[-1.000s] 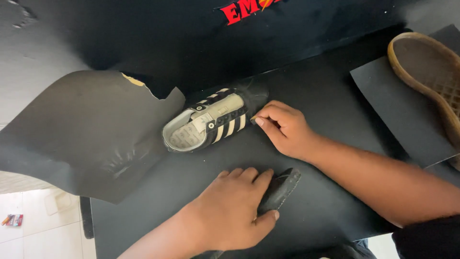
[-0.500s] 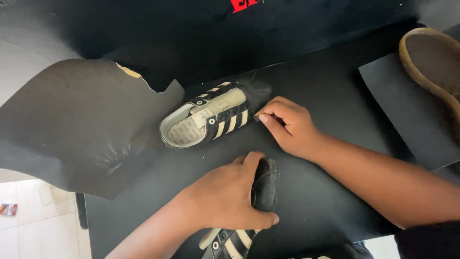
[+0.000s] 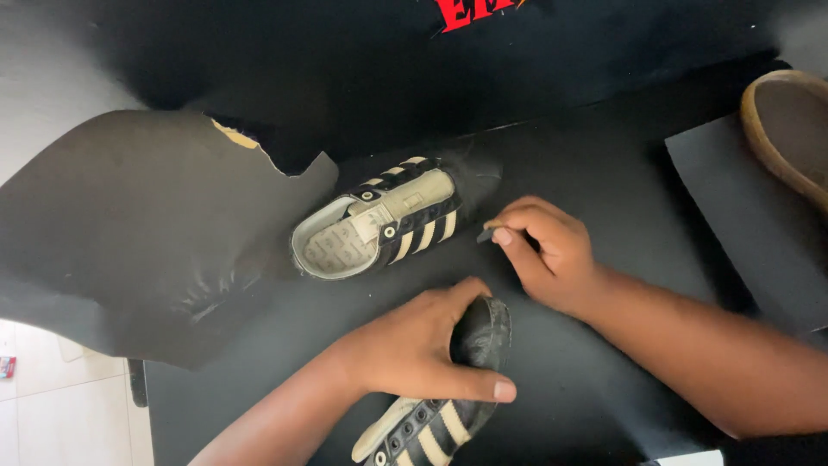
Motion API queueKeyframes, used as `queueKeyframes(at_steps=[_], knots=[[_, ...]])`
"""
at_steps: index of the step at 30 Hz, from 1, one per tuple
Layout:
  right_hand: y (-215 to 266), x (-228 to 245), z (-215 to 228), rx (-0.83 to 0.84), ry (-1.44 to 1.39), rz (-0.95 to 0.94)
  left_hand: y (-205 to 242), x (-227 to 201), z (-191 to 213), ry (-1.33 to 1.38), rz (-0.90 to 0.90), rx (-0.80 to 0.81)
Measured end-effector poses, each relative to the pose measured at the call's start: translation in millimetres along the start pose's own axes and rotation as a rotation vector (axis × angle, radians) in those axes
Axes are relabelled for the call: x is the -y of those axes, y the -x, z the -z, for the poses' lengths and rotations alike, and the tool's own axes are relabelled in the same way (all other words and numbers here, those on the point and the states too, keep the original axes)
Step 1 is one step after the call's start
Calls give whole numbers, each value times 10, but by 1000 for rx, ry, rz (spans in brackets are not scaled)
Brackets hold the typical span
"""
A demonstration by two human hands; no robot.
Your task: Sanding the sole of a sneaker with a small piece of sandpaper to prepare the surface for repair or gluing.
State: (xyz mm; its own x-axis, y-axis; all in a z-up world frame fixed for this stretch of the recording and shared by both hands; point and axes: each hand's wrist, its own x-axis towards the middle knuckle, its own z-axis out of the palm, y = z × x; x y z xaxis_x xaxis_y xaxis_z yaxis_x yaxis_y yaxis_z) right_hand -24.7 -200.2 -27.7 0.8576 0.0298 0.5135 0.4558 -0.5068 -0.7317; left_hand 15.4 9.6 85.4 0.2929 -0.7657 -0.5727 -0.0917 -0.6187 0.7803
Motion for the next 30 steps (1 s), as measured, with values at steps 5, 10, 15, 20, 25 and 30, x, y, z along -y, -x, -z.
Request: queueKeyframes(at_steps=[5,10,15,20,25,30], knots=[[44,-3,34,46,21,112,-247,520,-148,428,-366,-17],[69,-45,16,65,1,167,-392,732,-244,785,-449,99],[88,-52,26,36,33,112,-425,783,-197,705,-458,87],[125,-62,17,2,69,117,-475,832,-233,717,-509,83],[157,-36,2,-62,106,90,-571,948,-333,725,-506,87],[23,38,-25,-158,75,7,-744,1211,-479,733,-622,6]])
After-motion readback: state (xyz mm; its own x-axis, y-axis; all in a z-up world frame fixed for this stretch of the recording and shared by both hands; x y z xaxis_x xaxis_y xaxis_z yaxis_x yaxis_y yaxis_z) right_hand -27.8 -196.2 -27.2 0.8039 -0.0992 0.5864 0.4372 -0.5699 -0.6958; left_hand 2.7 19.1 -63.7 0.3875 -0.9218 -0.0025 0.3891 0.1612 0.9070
